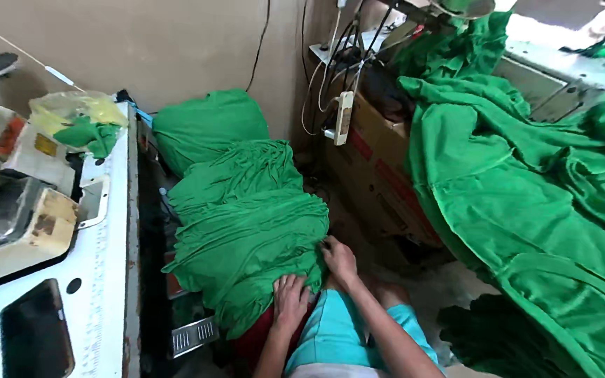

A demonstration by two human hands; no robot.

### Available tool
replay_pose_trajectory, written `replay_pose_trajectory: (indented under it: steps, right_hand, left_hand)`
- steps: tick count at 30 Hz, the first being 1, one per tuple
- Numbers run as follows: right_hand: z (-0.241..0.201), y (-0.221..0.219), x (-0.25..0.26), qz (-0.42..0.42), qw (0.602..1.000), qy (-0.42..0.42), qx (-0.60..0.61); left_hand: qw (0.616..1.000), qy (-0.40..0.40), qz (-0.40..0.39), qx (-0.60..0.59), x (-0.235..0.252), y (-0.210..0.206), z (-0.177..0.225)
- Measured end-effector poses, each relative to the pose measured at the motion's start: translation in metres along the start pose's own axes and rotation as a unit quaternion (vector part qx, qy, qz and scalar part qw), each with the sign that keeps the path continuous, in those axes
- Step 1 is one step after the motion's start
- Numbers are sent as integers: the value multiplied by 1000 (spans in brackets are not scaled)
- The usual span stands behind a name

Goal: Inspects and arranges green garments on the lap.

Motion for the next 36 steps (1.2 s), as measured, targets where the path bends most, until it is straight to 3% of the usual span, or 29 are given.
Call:
replay_pose_trajectory:
  steps: [2,4,6,9,12,14,17,22,24,29,33,36]
  right_hand:
    - [9,12,0,72,995,3,64]
    - [12,24,4,136,984,46,107]
    - [1,32,11,157,974,107,126]
    - [-47,43,23,102,970,206,83]
    - [-104,41,45,39,959,282,1]
    - [-130,29,68,-1,958,285,-30]
    - [-138,9,99,-74,971,218,-73]
    - [-121,-8,96,-86,978,164,-100]
    - [-113,-10,82,-49,976,185,-100]
    - [-75,-17,30,35,962,259,-81]
    - [-37,-14,-26,44,933,338,-112]
    - [-7,-18,-66,52,916,373,-141]
  left_hand:
    - [987,-32,155,3,-6,15,-2]
    - [950,-36,307,43,-2,45,-5]
    - [931,-4,362,57,11,86,-16]
    - [943,66,318,67,43,152,-42]
    - [970,148,176,76,76,196,-77]
    - [973,193,96,86,90,206,-99]
    - [968,241,35,59,96,194,-124]
    - [957,239,97,131,87,177,-114]
    - [954,230,120,147,78,171,-107]
    - [937,187,260,142,34,141,-88]
    - [947,199,222,123,-22,117,-64]
    - [940,150,265,151,-71,88,-55]
Point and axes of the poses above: each hand's wrist, its own x-axis towards the middle knuckle, its own y-axis out of the back of the hand, z = x × y, the point moved 2 cm from there along x, towards the middle knuckle, and after that the axes turned 5 degrees about -z, right-handed, at the moved point
